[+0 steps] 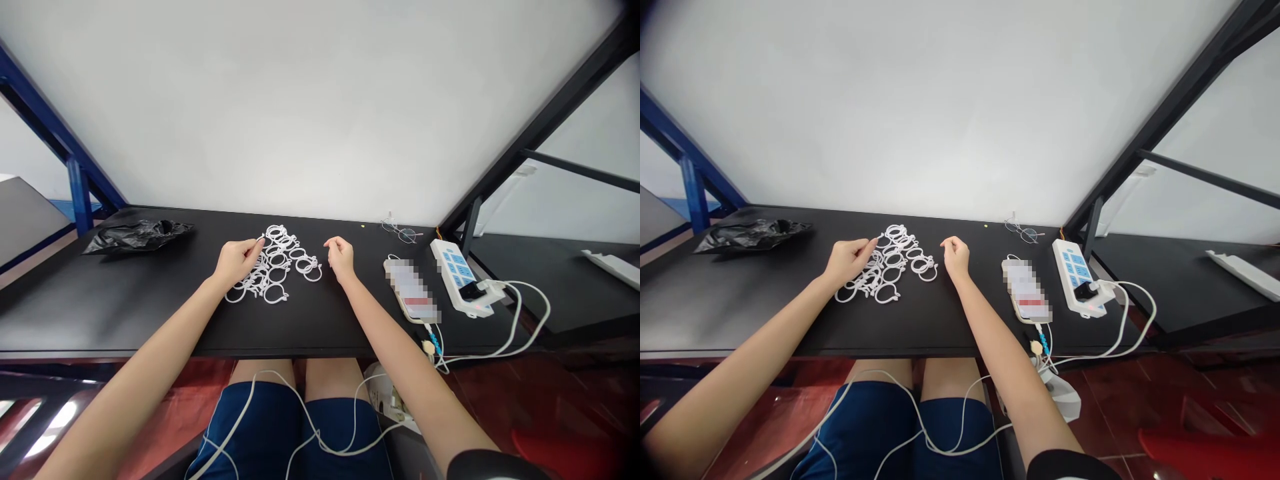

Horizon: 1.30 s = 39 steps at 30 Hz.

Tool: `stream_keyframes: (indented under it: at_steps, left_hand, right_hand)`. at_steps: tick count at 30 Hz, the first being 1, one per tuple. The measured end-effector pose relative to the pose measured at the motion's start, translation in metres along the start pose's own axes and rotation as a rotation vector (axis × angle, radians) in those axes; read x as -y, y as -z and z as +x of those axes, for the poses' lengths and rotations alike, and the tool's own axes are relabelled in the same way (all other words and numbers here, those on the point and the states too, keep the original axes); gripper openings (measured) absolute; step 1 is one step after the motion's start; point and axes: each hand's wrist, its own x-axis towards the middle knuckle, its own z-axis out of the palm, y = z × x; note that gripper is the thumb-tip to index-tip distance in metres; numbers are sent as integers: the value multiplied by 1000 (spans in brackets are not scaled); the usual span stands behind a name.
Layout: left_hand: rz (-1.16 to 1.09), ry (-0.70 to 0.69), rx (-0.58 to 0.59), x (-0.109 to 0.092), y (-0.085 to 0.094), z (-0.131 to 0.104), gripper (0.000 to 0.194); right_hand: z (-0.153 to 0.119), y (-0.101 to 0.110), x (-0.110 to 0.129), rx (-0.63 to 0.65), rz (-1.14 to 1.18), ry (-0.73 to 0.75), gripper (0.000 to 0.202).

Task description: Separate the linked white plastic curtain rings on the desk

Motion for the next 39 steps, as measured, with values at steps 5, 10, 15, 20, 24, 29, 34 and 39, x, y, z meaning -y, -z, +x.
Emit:
stream_keyframes:
  at_steps: [5,10,15,20,24,29,34,39]
  left_hand:
    - [27,1,-47,1,1,0,49]
    - [42,0,-62,2,1,0,48]
    - [38,8,-38,2,1,1,48]
    - [44,20,-27,3,2,1,47]
    - [50,21,-30,3,1,1,47]
    - [45,27,-27,2,1,1,47]
    - [35,38,-20,0,2,1,46]
    - [37,38,-18,0,2,1,45]
  right_hand:
    - [0,-1,2,-57,46,-16,15]
    - [-1,-1,5,-62,70,-29,15]
    - [-2,-1,7,-59,70,-32,15]
    - [-2,-1,8,-57,86,-44,14]
    - [-3,-1,8,-56,83,-54,15]
    - [-3,-1,9,-53,86,-59,13]
    - [-3,-1,9,-49,82,-54,13]
    - [-3,-1,9,-48,78,-51,13]
